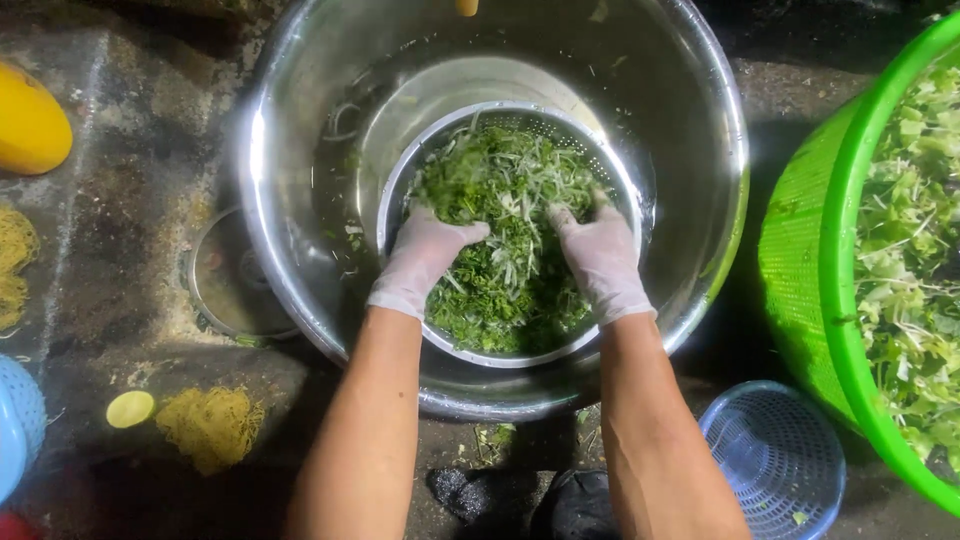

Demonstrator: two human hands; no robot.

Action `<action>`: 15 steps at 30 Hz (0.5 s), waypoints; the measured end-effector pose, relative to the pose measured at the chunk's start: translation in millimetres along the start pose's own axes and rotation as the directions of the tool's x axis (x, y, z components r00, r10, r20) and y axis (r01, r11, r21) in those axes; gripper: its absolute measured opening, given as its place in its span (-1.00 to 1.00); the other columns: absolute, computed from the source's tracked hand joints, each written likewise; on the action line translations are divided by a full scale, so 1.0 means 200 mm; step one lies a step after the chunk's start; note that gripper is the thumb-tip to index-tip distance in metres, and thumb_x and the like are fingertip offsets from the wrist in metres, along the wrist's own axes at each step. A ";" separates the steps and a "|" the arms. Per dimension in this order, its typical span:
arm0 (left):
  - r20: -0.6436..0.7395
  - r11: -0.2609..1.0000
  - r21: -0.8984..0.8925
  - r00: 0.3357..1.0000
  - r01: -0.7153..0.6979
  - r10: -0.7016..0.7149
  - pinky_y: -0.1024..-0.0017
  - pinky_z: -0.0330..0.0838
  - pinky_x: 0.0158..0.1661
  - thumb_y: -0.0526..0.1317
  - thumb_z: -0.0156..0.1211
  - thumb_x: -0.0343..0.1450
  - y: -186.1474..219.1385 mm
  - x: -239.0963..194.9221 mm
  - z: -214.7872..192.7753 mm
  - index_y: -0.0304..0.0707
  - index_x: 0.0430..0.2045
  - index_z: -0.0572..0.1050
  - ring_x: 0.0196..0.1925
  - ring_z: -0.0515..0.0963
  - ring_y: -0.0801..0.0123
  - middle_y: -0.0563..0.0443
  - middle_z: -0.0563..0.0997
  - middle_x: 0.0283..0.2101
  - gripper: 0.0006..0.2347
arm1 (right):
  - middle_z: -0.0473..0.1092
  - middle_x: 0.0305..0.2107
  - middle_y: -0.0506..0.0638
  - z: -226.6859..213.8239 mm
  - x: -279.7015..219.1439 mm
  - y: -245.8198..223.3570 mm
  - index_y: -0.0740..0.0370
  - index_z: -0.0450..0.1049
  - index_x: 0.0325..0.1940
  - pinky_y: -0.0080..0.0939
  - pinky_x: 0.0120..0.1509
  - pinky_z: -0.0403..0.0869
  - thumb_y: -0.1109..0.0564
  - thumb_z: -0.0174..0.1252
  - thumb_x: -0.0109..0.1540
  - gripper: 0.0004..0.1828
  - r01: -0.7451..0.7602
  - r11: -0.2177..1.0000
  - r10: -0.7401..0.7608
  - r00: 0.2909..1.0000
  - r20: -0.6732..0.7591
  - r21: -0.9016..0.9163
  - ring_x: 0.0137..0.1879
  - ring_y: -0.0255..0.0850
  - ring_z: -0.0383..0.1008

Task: The person washes chopped green vegetables in a large metal bowl filled with water, using a blue plastic strainer to scoop and transfer them into a green colander. They then rinse a separate batch of bean sprouts in a metal strainer under running water.

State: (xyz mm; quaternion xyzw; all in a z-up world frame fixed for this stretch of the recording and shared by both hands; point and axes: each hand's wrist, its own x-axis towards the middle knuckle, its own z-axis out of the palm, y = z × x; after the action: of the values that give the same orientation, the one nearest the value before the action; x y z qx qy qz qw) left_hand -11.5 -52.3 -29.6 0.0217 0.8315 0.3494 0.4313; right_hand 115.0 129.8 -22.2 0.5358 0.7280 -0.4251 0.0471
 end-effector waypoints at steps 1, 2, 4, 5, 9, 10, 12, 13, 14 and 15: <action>0.049 0.979 -0.165 0.993 0.116 -0.109 -0.24 0.01 0.61 0.21 0.62 0.40 -0.03 0.02 0.02 -0.40 0.64 0.12 0.73 0.19 -0.27 -0.48 0.25 0.65 0.03 | 0.41 0.54 0.15 0.05 0.11 0.11 -0.14 0.24 0.81 0.38 0.70 0.35 -0.38 0.41 0.38 -0.02 -0.055 0.998 0.055 0.998 0.026 0.014 0.62 0.22 0.38; 0.114 0.918 -0.320 0.972 0.233 -0.207 -0.24 -0.23 0.67 0.31 0.61 0.36 -0.07 0.04 0.04 -0.35 0.77 -0.11 0.82 -0.03 -0.20 -0.43 0.02 0.78 0.21 | 0.33 0.62 0.14 0.11 0.22 0.22 -0.19 0.14 0.86 0.41 0.79 0.24 -0.56 0.40 0.33 0.14 -0.111 0.994 0.109 0.993 0.053 0.025 0.72 0.22 0.27; 0.172 0.864 -0.439 0.966 0.248 -0.190 -0.23 -0.29 0.68 0.21 0.57 0.41 -0.15 0.09 0.08 -0.25 0.77 -0.12 0.83 -0.07 -0.15 -0.30 -0.01 0.80 0.13 | 0.26 0.62 0.31 0.13 0.18 0.24 0.04 0.14 0.84 0.40 0.75 0.30 -0.49 0.42 0.33 0.17 -0.148 0.983 0.139 0.987 0.080 0.113 0.71 0.29 0.27; 0.228 0.795 -0.548 0.961 0.260 -0.157 -0.23 -0.36 0.68 0.10 0.53 0.45 -0.19 0.12 0.10 -0.16 0.78 -0.12 0.84 -0.11 -0.11 -0.17 -0.04 0.82 0.05 | 0.20 0.62 0.49 0.13 0.17 0.25 0.26 0.14 0.83 0.39 0.71 0.36 -0.42 0.45 0.33 0.21 -0.183 0.962 0.165 0.981 0.101 0.201 0.70 0.37 0.27; 0.354 0.505 -0.803 0.935 0.317 -0.025 -0.22 -0.56 0.71 -0.21 0.42 0.57 -0.32 0.26 0.19 0.12 0.80 -0.14 0.86 -0.24 0.02 0.22 -0.13 0.86 -0.09 | 0.03 0.69 0.53 0.26 0.33 0.44 0.39 0.00 0.86 0.45 0.66 0.40 -0.27 0.34 0.45 0.12 -0.176 0.922 0.129 0.980 0.155 0.346 0.74 0.43 0.16; 0.291 0.582 -0.767 0.955 0.270 -0.059 -0.23 -0.41 0.69 -0.20 0.50 0.50 -0.31 0.27 0.23 0.00 0.77 -0.11 0.84 -0.14 0.00 0.10 -0.03 0.82 -0.05 | 0.07 0.67 0.56 0.25 0.32 0.43 0.45 -0.02 0.85 0.45 0.70 0.34 -0.18 0.37 0.43 0.13 -0.127 0.925 0.083 0.987 0.137 0.358 0.74 0.44 0.15; 0.228 0.653 -0.722 0.970 0.227 -0.085 -0.23 -0.27 0.68 -0.19 0.58 0.42 -0.28 0.29 0.28 -0.11 0.74 -0.07 0.81 -0.04 -0.03 -0.02 0.07 0.77 0.00 | 0.12 0.64 0.59 0.20 0.27 0.39 0.51 -0.03 0.84 0.45 0.74 0.28 -0.10 0.40 0.41 0.14 -0.078 0.927 0.038 0.993 0.115 0.367 0.74 0.45 0.14; 0.125 0.755 -0.636 0.986 0.162 -0.107 -0.24 -0.04 0.65 -0.18 0.71 0.30 -0.27 0.30 0.30 -0.29 0.70 -0.02 0.78 0.11 -0.06 -0.20 0.21 0.70 0.08 | 0.18 0.60 0.59 0.17 0.24 0.35 0.51 -0.02 0.83 0.47 0.73 0.27 -0.04 0.41 0.39 0.12 -0.053 0.934 0.015 0.994 0.108 0.353 0.73 0.45 0.17; 0.018 0.841 -0.530 0.993 0.106 -0.113 -0.25 0.18 0.63 -0.17 0.83 0.18 -0.26 0.30 0.31 -0.46 0.66 0.03 0.74 0.26 -0.10 -0.38 0.36 0.62 0.16 | 0.24 0.56 0.58 0.14 0.21 0.31 0.51 -0.01 0.82 0.50 0.72 0.26 0.01 0.41 0.38 0.10 -0.028 0.941 -0.008 0.995 0.102 0.338 0.71 0.45 0.20; 0.019 0.841 -0.531 0.993 0.106 -0.114 -0.25 0.18 0.63 -0.17 0.83 0.18 -0.27 0.29 0.31 -0.46 0.66 0.03 0.74 0.26 -0.10 -0.38 0.36 0.62 0.16 | 0.24 0.56 0.58 0.13 0.20 0.30 0.51 -0.01 0.82 0.50 0.72 0.26 0.01 0.41 0.38 0.10 -0.028 0.941 -0.007 0.995 0.102 0.337 0.71 0.45 0.20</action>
State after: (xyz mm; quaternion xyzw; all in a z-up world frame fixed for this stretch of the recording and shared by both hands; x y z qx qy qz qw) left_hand 10.9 -38.5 -125.8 -0.1483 0.7053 0.5405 0.4342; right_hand 136.8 147.1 -93.4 0.5173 0.6380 -0.5704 -0.0063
